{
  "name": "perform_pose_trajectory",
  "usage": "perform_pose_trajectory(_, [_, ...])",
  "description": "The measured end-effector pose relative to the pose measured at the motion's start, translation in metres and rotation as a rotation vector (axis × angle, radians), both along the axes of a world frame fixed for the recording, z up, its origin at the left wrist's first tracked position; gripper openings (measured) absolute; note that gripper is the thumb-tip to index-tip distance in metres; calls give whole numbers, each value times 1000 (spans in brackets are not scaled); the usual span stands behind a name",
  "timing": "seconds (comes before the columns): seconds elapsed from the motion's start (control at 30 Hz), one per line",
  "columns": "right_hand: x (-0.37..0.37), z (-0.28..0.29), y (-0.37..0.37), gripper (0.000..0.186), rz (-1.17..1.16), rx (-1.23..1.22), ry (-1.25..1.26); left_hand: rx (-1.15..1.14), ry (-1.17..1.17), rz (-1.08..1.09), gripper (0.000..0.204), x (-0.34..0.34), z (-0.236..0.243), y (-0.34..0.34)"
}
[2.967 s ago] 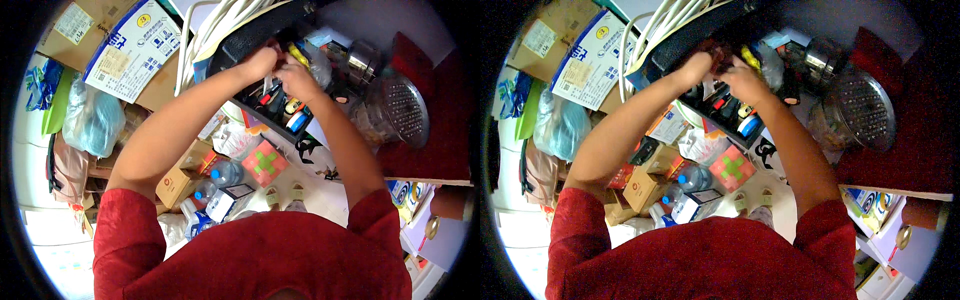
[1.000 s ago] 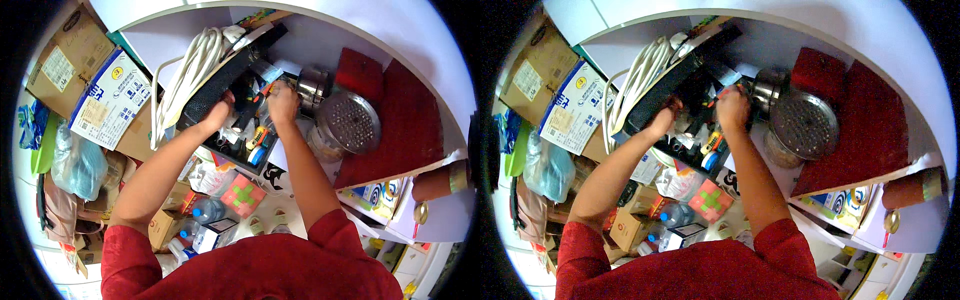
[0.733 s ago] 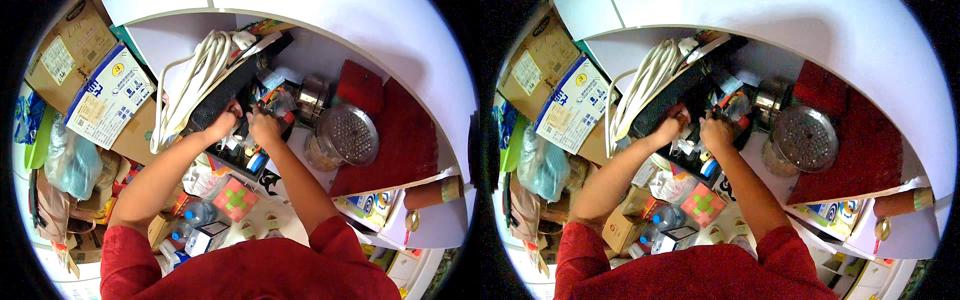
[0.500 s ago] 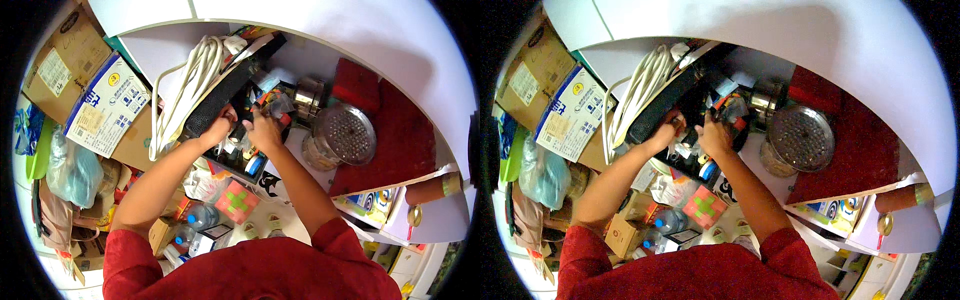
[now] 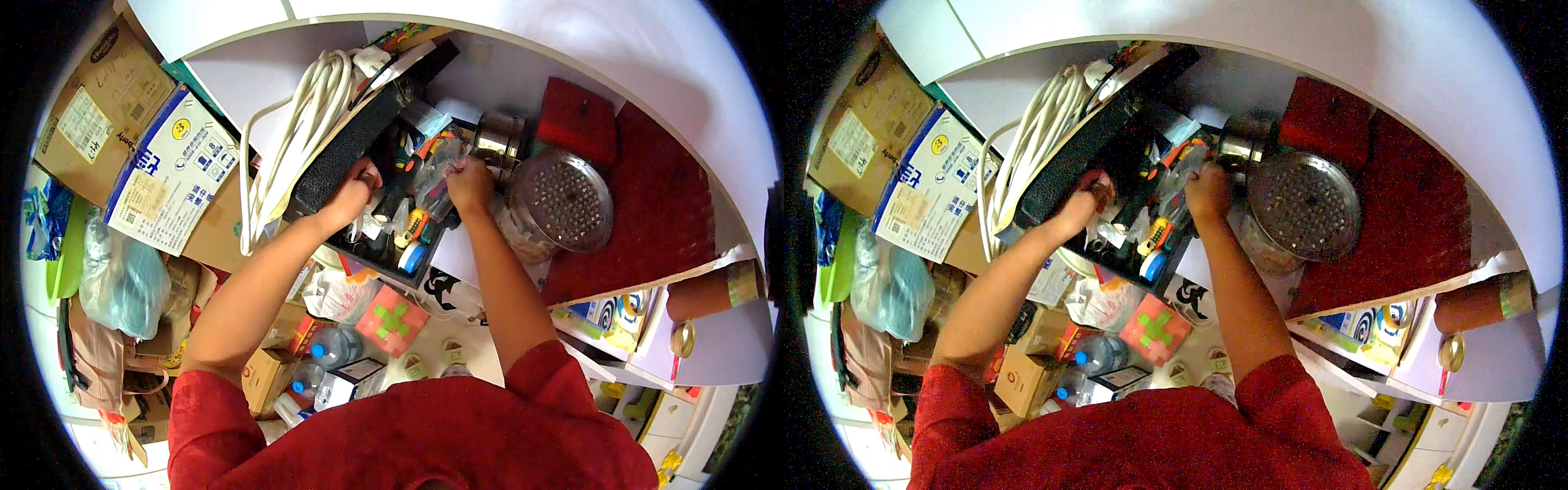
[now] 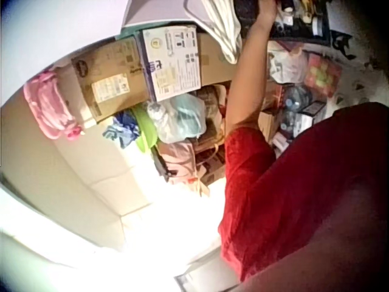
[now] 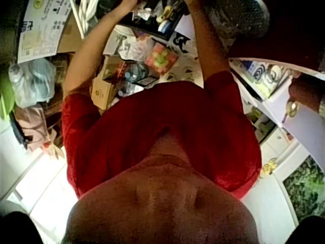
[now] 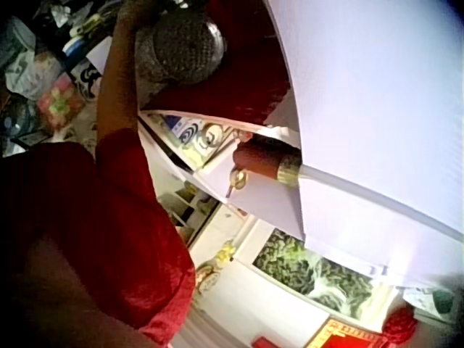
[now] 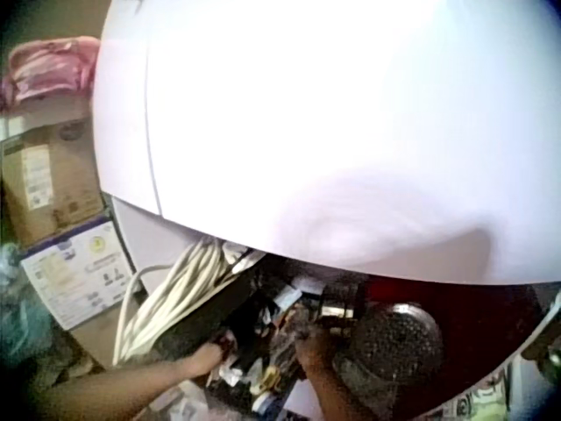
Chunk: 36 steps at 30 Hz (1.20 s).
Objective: The person unscrews and wipes a small pink fan at a desk, then walks to a storage area and looks through a tool case containing pliers and a flashlight.
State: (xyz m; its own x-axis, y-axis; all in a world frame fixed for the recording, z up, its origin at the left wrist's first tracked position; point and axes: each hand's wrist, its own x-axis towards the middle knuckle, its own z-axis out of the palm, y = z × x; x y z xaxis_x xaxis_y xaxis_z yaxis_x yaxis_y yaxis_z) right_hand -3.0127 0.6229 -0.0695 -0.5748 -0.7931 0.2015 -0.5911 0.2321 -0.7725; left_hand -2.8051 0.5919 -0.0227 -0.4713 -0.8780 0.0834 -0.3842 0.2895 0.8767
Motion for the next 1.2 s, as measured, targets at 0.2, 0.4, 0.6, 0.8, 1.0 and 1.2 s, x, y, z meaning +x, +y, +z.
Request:
perform_pose_trajectory(0.2, [73, 29, 13, 10, 197, -159, 218, -91, -29, 108, 4, 9, -15, -1])
perform_pose_trajectory(0.4, [85, 11, 34, 32, 535, -540, 190, -100, -60, 36, 4, 10, -15, -5])
perform_pose_trajectory(0.6, [67, -18, 57, 64, 342, -413, 144, 37, -76, 138, 5, 6, -12, -2])
perform_pose_trajectory(0.8, [64, -26, 78, 69, 328, -211, 166, 26, -109, 92, 4, 9, -16, -6])
perform_pose_trajectory(1.0, [69, -2, 100, 66, 437, -195, 155, -15, -100, 51, 3, 9, -10, -2])
perform_pose_trajectory(1.2, [44, -29, 70, 34, 295, -398, -135, 61, -25, 99, 4, 12, -21, -3])
